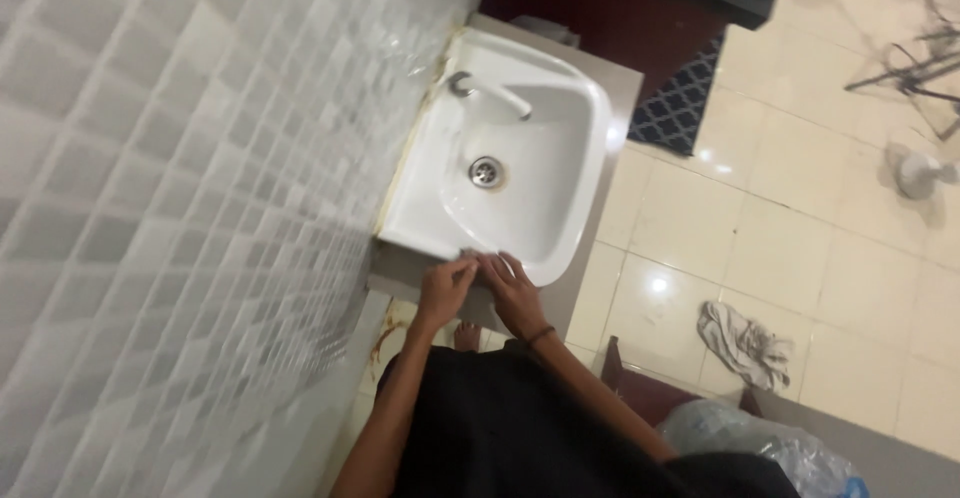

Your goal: The person scrubs the inside of a white bathroom sink with a cloth, focusing on the basin, faucet, and drain area. They repeatedly wipe and scrub the surfaces to clean them.

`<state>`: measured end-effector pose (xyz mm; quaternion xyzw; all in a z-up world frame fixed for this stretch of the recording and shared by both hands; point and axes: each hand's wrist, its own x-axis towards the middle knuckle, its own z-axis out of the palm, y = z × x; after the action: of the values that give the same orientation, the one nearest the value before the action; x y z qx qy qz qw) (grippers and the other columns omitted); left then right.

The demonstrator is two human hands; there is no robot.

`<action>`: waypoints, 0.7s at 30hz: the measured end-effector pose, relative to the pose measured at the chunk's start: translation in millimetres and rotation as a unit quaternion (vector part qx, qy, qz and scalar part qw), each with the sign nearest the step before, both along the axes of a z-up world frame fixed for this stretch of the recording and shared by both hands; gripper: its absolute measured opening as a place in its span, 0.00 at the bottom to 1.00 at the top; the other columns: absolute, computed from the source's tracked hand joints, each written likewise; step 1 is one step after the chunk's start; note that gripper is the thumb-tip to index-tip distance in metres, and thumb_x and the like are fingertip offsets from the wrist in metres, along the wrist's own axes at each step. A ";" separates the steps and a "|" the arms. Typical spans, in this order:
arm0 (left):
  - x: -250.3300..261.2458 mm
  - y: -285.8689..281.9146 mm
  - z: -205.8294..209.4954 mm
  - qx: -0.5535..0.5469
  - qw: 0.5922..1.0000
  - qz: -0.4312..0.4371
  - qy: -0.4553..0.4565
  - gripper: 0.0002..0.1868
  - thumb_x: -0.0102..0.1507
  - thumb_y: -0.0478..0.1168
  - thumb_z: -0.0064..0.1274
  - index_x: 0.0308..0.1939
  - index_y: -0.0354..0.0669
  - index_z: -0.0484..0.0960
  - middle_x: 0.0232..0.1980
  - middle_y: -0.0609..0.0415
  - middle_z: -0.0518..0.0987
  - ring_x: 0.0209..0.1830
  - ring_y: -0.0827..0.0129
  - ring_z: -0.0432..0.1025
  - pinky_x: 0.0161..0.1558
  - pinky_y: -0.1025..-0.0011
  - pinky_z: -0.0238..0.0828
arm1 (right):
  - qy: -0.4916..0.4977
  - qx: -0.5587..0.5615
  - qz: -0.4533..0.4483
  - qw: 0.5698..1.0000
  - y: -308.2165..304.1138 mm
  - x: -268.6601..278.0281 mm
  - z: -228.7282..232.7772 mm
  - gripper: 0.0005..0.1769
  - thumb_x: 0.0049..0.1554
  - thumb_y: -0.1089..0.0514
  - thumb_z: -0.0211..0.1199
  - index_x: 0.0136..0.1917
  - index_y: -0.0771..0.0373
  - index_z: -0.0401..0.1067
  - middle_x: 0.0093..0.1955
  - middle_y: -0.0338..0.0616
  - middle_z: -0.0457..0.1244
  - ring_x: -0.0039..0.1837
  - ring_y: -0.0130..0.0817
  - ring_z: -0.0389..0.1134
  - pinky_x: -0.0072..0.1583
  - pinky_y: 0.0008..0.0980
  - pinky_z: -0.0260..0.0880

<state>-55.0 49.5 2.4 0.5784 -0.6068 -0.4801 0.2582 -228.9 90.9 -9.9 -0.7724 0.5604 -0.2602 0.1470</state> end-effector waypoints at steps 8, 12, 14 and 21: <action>-61.3 0.6 11.8 0.045 0.993 -0.038 0.099 0.14 0.67 0.39 0.50 0.52 0.40 0.86 0.44 0.49 0.87 0.42 0.65 0.83 0.46 0.66 0.79 | 0.044 0.038 -0.123 0.991 37.7 -62.5 -8.9 0.39 0.47 0.76 0.59 0.70 0.56 0.70 0.70 0.47 0.64 0.72 0.55 0.60 0.67 0.45 0.69; -62.2 -9.4 -2.7 -0.064 0.996 -0.059 0.016 0.10 0.65 0.35 0.53 0.49 0.38 0.86 0.49 0.47 0.85 0.52 0.56 0.78 0.54 0.59 0.74 | 0.042 0.024 -0.198 0.979 32.2 -75.0 -7.2 0.29 0.53 0.66 0.62 0.69 0.64 0.68 0.70 0.51 0.63 0.74 0.59 0.58 0.70 0.49 0.65; -59.0 -20.6 -9.5 -0.183 0.979 -0.059 -0.059 0.09 0.63 0.33 0.55 0.45 0.37 0.86 0.52 0.46 0.83 0.60 0.48 0.72 0.61 0.54 0.69 | 0.053 0.019 -0.220 0.974 28.9 -81.9 -12.1 0.26 0.56 0.62 0.62 0.68 0.68 0.67 0.69 0.56 0.63 0.74 0.59 0.57 0.73 0.50 0.62; -63.6 -33.5 -34.2 -0.255 0.931 0.034 -0.259 0.08 0.58 0.32 0.58 0.41 0.36 0.85 0.60 0.45 0.78 0.71 0.40 0.61 0.65 0.48 0.63 | -0.049 0.106 -0.206 0.972 0.6 -128.9 -60.0 0.24 0.62 0.49 0.62 0.59 0.70 0.61 0.70 0.78 0.57 0.70 0.65 0.60 0.67 0.49 0.67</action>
<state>-118.6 16.0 -31.8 0.6176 -0.7346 -0.1337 0.2472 -357.9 91.5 -69.9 -0.6066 0.7240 -0.2617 0.1982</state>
